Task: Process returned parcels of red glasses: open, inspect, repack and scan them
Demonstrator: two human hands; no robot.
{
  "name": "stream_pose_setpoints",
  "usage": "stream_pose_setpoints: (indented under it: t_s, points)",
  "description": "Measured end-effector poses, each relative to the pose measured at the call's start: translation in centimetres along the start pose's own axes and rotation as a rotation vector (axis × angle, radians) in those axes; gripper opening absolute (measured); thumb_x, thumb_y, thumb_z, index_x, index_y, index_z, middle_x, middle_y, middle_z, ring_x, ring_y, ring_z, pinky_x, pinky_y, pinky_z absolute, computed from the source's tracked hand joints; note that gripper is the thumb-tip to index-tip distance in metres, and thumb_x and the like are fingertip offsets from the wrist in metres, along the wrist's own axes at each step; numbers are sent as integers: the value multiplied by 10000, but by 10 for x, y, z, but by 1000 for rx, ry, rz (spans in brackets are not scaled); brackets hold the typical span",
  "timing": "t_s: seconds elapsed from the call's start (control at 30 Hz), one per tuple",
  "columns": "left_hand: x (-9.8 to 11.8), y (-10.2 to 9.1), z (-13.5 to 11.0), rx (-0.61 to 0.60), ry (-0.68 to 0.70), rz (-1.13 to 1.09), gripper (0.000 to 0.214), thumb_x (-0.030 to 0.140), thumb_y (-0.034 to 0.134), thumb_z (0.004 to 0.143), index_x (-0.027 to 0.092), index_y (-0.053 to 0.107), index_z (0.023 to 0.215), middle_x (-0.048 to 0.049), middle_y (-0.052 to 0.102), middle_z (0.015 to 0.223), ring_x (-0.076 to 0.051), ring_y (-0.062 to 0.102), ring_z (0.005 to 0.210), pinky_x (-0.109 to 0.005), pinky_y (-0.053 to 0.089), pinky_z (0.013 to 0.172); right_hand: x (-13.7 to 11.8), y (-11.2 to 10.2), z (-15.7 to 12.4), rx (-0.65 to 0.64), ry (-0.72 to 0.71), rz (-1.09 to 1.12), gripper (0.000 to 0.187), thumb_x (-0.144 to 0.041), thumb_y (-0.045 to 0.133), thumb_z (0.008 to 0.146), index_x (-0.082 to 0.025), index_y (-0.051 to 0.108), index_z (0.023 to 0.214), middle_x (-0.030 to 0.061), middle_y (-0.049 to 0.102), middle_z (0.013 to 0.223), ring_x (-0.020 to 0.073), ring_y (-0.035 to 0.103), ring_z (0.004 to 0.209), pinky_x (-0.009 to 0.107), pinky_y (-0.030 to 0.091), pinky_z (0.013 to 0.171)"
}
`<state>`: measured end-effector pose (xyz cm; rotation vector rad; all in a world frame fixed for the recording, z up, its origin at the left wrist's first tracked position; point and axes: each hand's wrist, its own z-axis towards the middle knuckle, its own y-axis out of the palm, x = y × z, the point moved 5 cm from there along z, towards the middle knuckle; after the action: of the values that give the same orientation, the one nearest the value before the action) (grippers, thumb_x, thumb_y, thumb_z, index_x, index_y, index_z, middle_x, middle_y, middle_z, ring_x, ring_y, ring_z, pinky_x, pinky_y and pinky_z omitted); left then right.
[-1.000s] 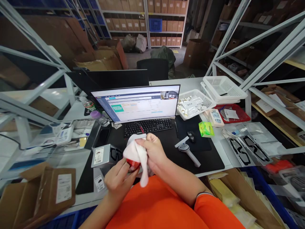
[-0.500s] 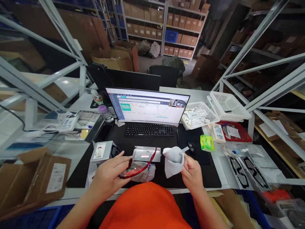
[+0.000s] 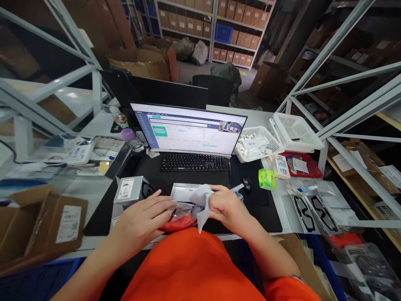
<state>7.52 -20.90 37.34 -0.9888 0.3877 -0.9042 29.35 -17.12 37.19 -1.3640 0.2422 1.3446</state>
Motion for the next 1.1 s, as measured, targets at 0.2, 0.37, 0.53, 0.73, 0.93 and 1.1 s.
stream_pose_setpoints:
  t_s: [0.2,0.37,0.53,0.73,0.93,1.1]
  points:
    - [9,25,-3,-59,162,17,180,68,496,907,171,644,918,-56,711,1007,-170,660,1035,-429,424,1174,-3,60,19,-335,284,184,413,-189,635,821,-213,280,610,-85,263,594,81,238,569,225,209,519]
    - [2,21,-12,-79,126,-28,182,70,489,918,186,630,925,-32,706,948,-151,665,1021,-397,434,1159,10,63,9,-431,340,414,441,-251,685,810,-206,308,585,-91,278,576,62,245,555,215,201,500]
    - [1,22,-10,-139,83,-122,204,86,455,922,204,591,827,-4,668,825,-135,660,885,-383,450,1133,23,57,-6,-527,310,475,431,-147,659,757,-207,274,572,-95,247,579,58,228,560,216,190,509]
    - [3,43,-6,-177,148,-87,209,70,473,899,209,584,789,14,622,739,-128,616,726,-398,454,1122,19,75,4,-334,350,214,366,-114,624,750,-191,305,588,-99,255,562,62,216,570,220,175,522]
    - [-8,45,-13,-225,25,-251,118,118,529,873,218,583,844,5,675,834,-131,662,799,-405,386,1178,41,61,-8,-549,309,440,412,-151,675,719,-195,299,557,-100,263,558,55,240,566,220,194,524]
    - [-9,57,-11,-235,21,-238,153,83,535,826,218,559,760,16,632,741,-130,624,686,-405,442,1136,42,72,-4,-368,387,309,349,-184,726,685,-193,395,575,-98,369,549,60,310,550,216,225,520]
